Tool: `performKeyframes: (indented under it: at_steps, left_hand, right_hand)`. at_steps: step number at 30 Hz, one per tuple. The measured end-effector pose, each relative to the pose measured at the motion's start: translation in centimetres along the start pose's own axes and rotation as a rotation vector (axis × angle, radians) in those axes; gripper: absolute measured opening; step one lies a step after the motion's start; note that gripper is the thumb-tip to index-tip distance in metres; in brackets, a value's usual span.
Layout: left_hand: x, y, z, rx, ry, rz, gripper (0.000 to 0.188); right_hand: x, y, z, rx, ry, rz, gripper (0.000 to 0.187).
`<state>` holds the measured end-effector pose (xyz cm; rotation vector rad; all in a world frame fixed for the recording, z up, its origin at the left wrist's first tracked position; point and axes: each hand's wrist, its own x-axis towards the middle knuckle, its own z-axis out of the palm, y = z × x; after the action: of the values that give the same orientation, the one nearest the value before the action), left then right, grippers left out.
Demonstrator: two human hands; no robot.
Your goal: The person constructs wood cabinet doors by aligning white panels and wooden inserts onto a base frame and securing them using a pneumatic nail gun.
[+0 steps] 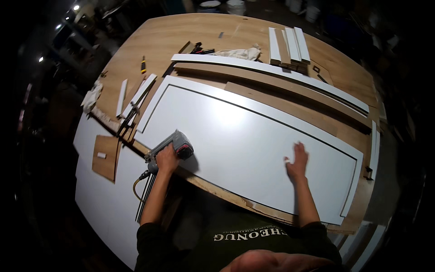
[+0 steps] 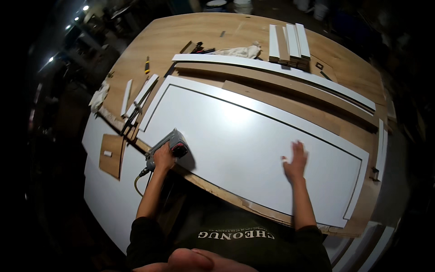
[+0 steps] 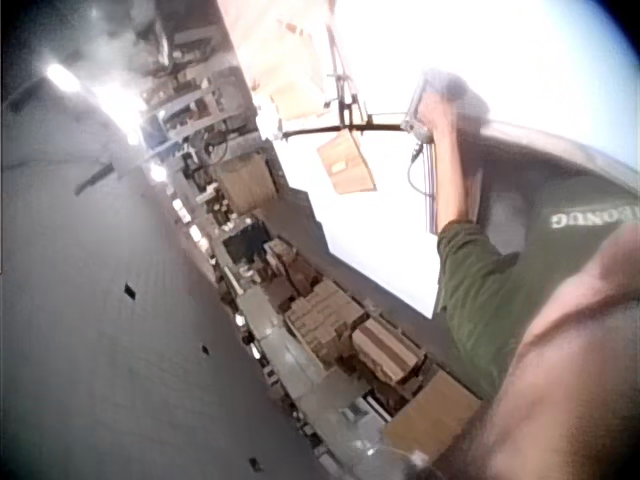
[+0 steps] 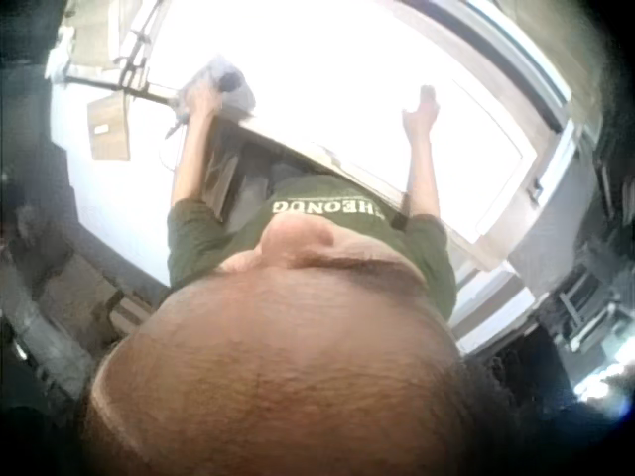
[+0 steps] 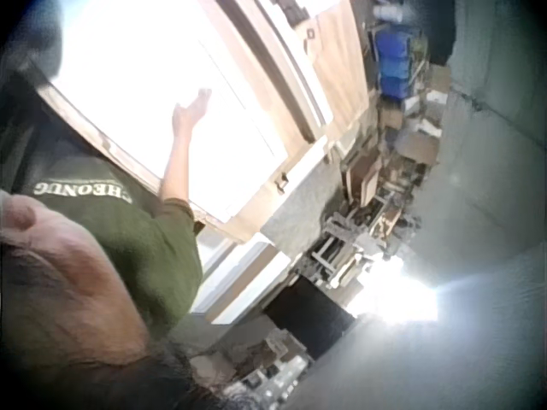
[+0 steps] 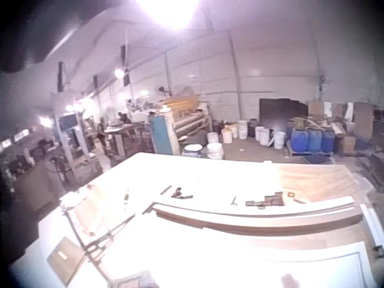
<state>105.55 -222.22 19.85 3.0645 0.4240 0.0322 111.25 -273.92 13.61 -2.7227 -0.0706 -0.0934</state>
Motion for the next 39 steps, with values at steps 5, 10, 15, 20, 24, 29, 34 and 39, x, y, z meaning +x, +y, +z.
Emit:
performKeyframes:
  at_steps: [5, 10, 15, 20, 24, 29, 34, 39]
  left_hand:
    - [4.8, 1.9, 0.3, -0.038, -0.215, 0.006, 0.075]
    - [13.9, 4.9, -2.8, -0.167, 0.113, 0.363, 0.070]
    - [27.4, 8.0, 5.7, -0.063, 0.176, 0.724, 0.104]
    - [30.0, 11.5, 7.0, -0.381, 0.121, 0.779, 0.057]
    - [31.1, 10.5, 8.6, -0.348, 0.106, 0.810, 0.080]
    - [31.5, 10.1, 9.9, -0.390, 0.075, 0.814, 0.083]
    - [31.6, 11.1, 9.3, -0.245, 0.043, 0.876, 0.090]
    - [29.7, 9.7, 7.5, -0.246, 0.114, 0.756, 0.073]
  right_hand:
    - [4.6, -3.2, -2.4, 0.043, 0.041, 0.081, 0.065]
    - [7.0, 8.2, -4.3, -0.218, 0.192, 0.305, 0.073]
    - [10.4, 10.3, -7.5, -0.399, 0.097, 0.312, 0.091]
    - [9.5, 16.2, -8.6, -0.349, 0.072, 0.330, 0.085]
    - [9.6, 19.7, -8.7, -0.326, 0.081, 0.239, 0.080]
    - [10.3, 22.9, -7.9, -0.377, 0.182, -0.001, 0.086]
    - [9.7, 23.5, -8.1, -0.368, 0.154, 0.009, 0.085]
    - [12.7, 20.9, -8.6, -0.309, 0.145, 0.003, 0.077]
